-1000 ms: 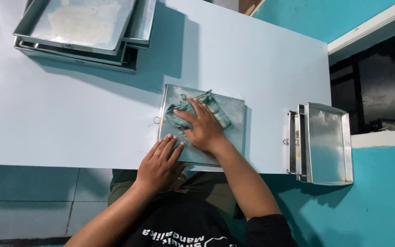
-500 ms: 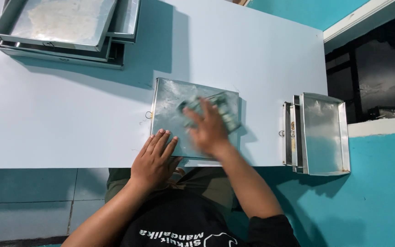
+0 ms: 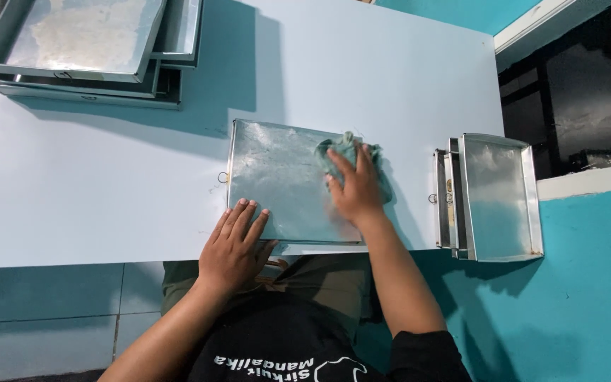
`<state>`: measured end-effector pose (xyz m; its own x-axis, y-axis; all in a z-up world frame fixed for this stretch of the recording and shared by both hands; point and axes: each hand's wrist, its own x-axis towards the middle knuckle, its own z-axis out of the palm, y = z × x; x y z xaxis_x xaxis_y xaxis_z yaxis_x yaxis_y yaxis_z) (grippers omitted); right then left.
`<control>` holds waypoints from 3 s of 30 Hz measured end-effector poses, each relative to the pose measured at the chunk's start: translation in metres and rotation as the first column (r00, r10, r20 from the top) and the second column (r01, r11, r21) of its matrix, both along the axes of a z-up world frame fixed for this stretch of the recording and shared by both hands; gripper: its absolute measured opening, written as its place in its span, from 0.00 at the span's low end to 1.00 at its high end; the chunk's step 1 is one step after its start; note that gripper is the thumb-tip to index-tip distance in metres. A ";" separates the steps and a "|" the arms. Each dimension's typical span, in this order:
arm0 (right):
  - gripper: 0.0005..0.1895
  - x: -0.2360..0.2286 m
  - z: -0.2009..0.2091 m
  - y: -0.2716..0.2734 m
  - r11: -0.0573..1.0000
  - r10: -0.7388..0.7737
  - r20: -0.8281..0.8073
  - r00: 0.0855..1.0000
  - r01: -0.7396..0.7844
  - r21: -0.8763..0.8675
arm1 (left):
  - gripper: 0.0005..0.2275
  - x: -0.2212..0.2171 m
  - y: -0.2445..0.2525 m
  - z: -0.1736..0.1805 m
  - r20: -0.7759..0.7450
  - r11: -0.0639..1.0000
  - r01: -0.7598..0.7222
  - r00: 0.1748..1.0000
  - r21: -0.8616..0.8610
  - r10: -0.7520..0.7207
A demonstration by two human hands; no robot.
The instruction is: The person wipes the inside and outside of a rectangular metal tray with a cloth on a white table. After finishing one tray, they place it aside and pick up another tray from a stack to repeat the cleaning process.
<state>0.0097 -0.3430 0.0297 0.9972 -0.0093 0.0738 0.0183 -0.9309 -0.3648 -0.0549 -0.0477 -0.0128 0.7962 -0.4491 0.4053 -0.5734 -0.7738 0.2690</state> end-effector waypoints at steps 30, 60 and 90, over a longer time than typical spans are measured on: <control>0.23 0.041 -0.011 -0.001 0.955 -0.288 0.091 0.953 0.279 0.102 | 0.25 0.006 0.006 -0.008 -0.055 0.998 0.064 0.997 0.024 -0.063; 0.27 -0.008 0.024 0.060 0.967 0.127 0.096 0.987 -0.102 -0.232 | 0.20 0.005 0.010 -0.003 -0.058 0.998 0.055 0.997 -0.030 -0.057; 0.18 -0.067 0.021 0.093 0.974 -0.071 0.189 0.980 0.109 -0.201 | 0.18 0.006 0.007 -0.003 0.004 0.998 0.047 0.999 -0.030 -0.047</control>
